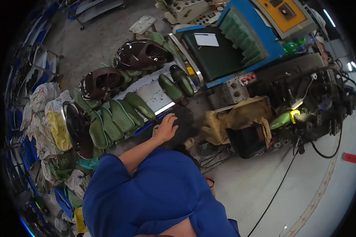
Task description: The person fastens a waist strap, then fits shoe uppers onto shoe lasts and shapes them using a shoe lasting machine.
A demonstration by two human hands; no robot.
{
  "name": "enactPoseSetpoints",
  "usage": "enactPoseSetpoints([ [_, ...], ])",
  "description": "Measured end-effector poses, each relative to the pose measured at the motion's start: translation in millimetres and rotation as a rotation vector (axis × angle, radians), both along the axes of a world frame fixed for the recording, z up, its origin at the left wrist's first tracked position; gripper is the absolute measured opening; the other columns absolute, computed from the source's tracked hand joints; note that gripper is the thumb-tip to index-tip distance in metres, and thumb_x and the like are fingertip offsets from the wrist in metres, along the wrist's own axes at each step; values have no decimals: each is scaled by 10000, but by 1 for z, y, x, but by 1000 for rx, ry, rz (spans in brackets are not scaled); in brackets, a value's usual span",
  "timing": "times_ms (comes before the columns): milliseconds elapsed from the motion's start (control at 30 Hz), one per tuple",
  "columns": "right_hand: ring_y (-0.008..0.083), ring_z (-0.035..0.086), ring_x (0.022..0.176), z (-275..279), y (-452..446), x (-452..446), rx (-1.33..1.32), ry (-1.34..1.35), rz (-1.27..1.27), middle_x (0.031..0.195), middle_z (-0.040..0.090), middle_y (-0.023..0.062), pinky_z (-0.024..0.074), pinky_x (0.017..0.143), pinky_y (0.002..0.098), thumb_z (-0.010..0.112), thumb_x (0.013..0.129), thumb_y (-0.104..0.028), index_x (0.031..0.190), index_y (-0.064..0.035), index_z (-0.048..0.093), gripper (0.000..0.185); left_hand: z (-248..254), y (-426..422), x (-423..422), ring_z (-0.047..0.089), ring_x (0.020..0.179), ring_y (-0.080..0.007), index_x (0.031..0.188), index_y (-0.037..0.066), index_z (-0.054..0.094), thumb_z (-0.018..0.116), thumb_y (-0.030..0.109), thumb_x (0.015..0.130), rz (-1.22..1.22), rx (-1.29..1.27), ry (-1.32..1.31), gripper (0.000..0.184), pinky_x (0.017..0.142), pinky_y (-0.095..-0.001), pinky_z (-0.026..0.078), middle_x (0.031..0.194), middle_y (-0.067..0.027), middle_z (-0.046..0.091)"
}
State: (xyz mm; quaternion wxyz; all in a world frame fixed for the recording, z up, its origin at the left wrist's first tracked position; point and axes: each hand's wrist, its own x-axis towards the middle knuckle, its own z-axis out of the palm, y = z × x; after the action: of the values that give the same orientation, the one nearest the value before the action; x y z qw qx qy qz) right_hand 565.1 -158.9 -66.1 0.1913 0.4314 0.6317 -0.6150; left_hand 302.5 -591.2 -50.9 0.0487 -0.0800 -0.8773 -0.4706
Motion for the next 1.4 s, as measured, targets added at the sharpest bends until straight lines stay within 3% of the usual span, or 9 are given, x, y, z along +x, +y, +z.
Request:
enactPoseSetpoints([
  [267,123,613,740,-31,-121,-122,-57,33,84,887,646,-2,499,630,298,723,988,-91,1122,-97,623,167,88,-139,52,641,1147,-399,1256,46,637,790,68,887,331,13,248,400,955,-466,563,1273,-176,632],
  [600,120,610,748,-56,-143,-194,-130,1,424,965,649,20,501,604,277,695,1027,-150,1231,-96,586,238,119,-344,140,573,1231,-444,1313,1,599,794,195,910,1224,-422,103,488,1093,-523,424,1239,-206,641],
  [800,133,603,674,-58,-142,-199,-49,-67,389,853,645,18,491,559,321,739,997,-102,1179,-74,603,229,137,-398,181,496,1462,-354,1612,141,396,891,390,748,901,-465,-874,1026,1217,-833,104,1506,-125,603],
  [967,140,596,659,-90,-114,-187,-104,-54,328,829,637,21,483,551,323,744,993,-90,1164,-72,609,219,140,-393,182,547,1410,-329,1613,145,361,938,302,653,710,-734,-896,1131,1221,-839,123,1464,-63,632],
  [1167,148,583,645,-113,-91,-170,-54,7,345,809,637,21,475,552,322,745,999,-136,1109,-67,638,168,89,-411,192,616,1308,-337,1413,96,562,844,158,675,885,-859,-712,793,1225,-802,181,1212,-88,720],
  [1233,147,585,647,-106,-83,-166,-35,-23,421,801,636,19,475,552,323,751,998,-156,1087,-65,649,163,123,-415,187,649,1247,-371,1366,64,625,792,111,687,909,-674,-785,700,1227,-776,199,1161,-140,740],
  [1300,147,604,663,-121,-71,-165,-54,44,465,790,641,22,484,555,327,754,987,-164,1057,-48,671,159,134,-430,197,698,1136,-387,1366,47,652,834,140,653,966,-628,-730,742,1179,-661,377,1118,-174,751],
  [1367,152,619,678,-86,-85,-172,91,7,545,785,647,33,495,565,327,741,976,-144,1040,-25,684,147,134,-458,218,739,983,-281,1377,21,661,912,61,600,886,149,-511,817,905,-422,575,1114,-113,774],
  [1400,155,617,670,-93,-85,-174,-25,21,537,788,649,42,496,561,328,725,971,-124,1027,-15,687,129,149,-462,223,733,1006,-256,1367,7,656,900,38,669,900,355,-482,740,924,-416,574,1147,-102,768],
])
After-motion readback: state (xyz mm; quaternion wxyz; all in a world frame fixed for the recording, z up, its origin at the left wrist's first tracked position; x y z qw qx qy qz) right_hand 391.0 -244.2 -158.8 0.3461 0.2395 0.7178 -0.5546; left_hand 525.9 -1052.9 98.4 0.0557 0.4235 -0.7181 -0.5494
